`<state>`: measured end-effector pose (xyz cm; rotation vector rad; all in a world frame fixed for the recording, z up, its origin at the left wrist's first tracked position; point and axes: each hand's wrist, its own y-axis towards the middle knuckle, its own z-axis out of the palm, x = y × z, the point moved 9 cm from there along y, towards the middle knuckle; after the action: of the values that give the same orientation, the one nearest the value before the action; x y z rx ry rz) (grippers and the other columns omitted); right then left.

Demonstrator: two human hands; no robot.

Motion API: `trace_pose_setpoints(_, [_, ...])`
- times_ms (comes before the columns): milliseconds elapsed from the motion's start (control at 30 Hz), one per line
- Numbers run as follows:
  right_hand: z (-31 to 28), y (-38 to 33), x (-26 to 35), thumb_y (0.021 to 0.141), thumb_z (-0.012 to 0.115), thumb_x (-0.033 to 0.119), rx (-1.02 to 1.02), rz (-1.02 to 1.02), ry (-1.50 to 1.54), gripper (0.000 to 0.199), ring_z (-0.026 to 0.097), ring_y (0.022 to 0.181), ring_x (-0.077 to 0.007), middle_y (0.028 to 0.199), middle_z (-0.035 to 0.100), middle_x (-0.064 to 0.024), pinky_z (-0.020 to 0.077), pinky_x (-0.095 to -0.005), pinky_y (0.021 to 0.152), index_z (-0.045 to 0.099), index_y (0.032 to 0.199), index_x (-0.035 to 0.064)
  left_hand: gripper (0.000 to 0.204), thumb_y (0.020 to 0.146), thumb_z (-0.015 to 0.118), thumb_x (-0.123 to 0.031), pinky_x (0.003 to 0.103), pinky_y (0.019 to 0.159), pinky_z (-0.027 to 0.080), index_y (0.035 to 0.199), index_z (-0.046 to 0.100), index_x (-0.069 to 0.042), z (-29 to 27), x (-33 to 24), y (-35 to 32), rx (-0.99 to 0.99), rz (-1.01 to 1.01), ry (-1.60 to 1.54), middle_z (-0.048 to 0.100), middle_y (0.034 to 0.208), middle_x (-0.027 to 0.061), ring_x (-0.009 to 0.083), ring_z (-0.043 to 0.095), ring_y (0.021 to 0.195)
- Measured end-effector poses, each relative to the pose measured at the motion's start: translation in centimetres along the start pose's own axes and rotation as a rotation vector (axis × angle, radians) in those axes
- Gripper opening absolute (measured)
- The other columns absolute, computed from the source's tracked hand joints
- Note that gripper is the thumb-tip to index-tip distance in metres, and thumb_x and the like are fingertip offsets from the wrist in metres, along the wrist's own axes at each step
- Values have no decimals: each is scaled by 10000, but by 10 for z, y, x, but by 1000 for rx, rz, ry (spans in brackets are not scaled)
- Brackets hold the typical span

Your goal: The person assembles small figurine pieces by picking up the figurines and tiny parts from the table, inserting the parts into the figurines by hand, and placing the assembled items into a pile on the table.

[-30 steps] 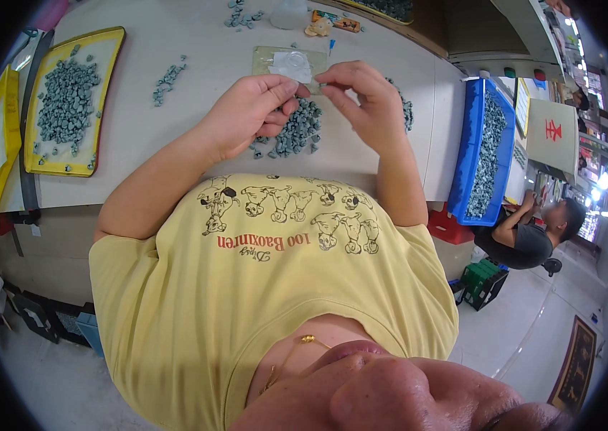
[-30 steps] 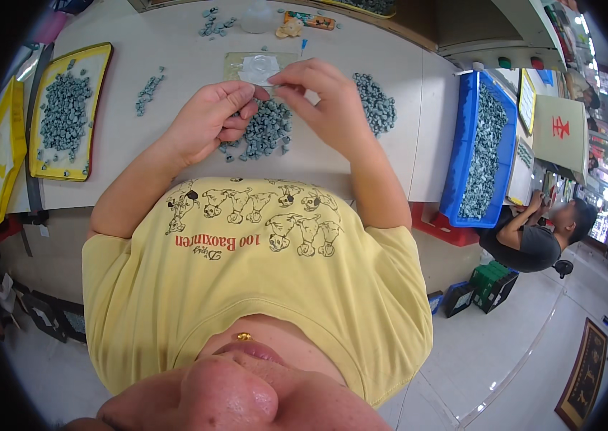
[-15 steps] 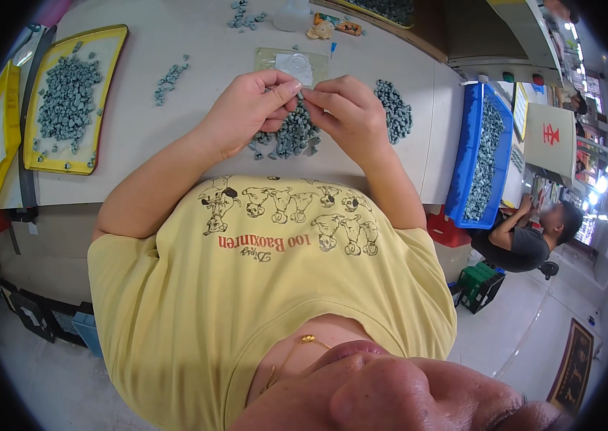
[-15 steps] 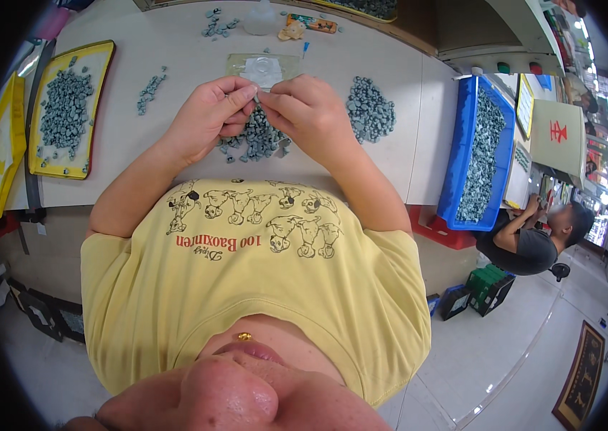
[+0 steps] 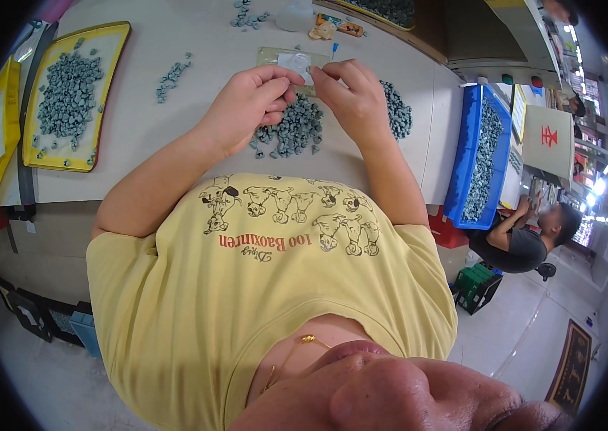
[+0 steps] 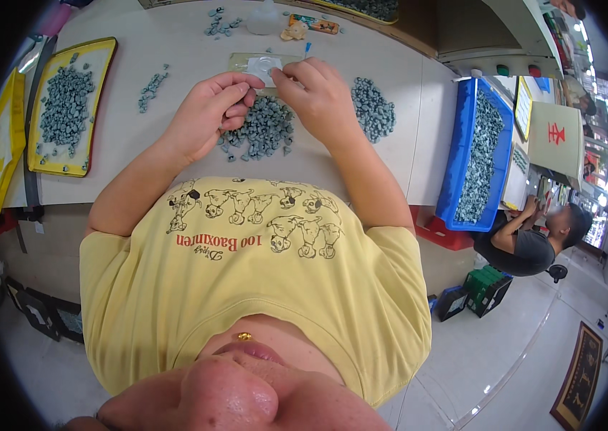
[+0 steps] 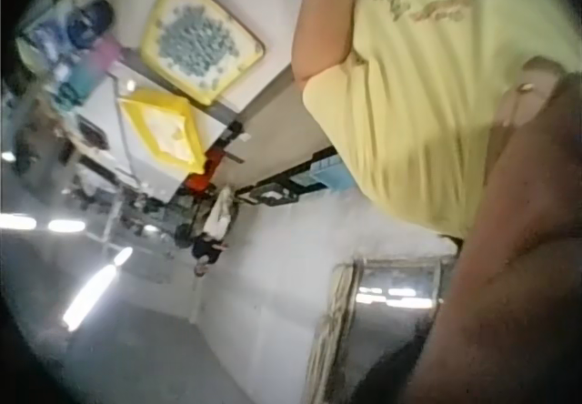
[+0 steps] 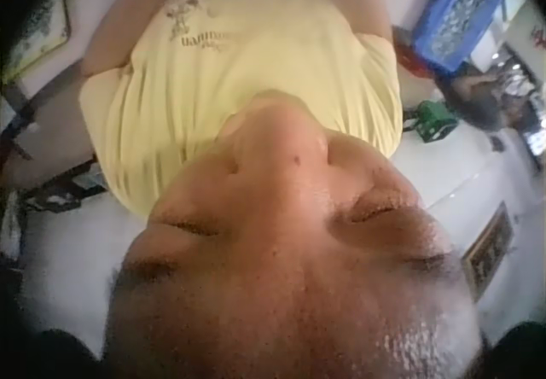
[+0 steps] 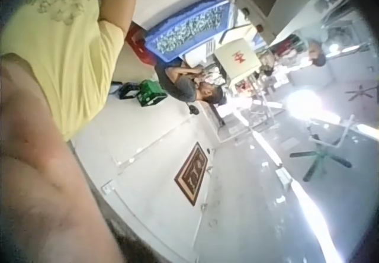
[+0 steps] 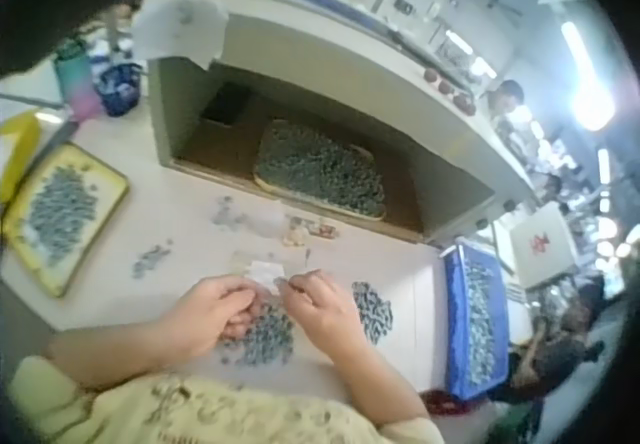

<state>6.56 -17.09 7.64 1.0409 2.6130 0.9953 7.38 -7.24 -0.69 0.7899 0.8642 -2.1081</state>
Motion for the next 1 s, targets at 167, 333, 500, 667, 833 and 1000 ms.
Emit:
trace_pose_setpoints(167, [13,2,-1,627,632,31,64,-16,-84,237,539,670,-175,786,560,-16,447,-289,546,641,860,80,188,906,425,-103,179,464,302,989,527,32,-7,3,1,-18,-41,-64,458,773,18,50,340,556])
trace_pose_setpoints(333, [17,3,1,646,612,46,82,-25,-130,226,540,683,-178,803,565,-16,450,-293,561,642,868,80,196,918,430,-116,181,441,298,1013,489,46,-8,19,5,50,-253,-543,448,785,20,54,334,558])
trace_pose_setpoints(500, [20,3,-2,610,677,-12,27,28,7,281,558,677,-185,809,580,-29,457,-287,560,641,875,71,203,916,428,-101,177,466,316,1043,480,49,-3,11,0,129,-206,-619,448,790,18,54,342,576])
trace_pose_setpoints(667, [5,-2,-19,685,673,-33,-107,355,277,215,569,655,-134,822,600,-45,459,-236,577,636,883,42,212,905,456,-99,177,507,343,1062,485,40,-5,2,2,99,-71,-404,469,804,17,58,368,600])
trace_pose_setpoints(833, [16,-26,-42,762,646,-11,-195,745,823,105,561,673,-102,807,603,-48,447,-204,600,606,859,-16,200,874,507,-75,183,520,360,1051,508,17,-1,-1,4,141,-5,-376,529,836,37,59,409,629])
trace_pose_setpoints(1000, [28,-39,-46,801,607,3,-122,1004,1116,91,552,672,-113,797,592,-64,431,-218,604,573,875,-37,204,869,517,-76,183,528,369,1050,518,17,4,-2,4,133,-17,-358,535,847,45,60,414,633])
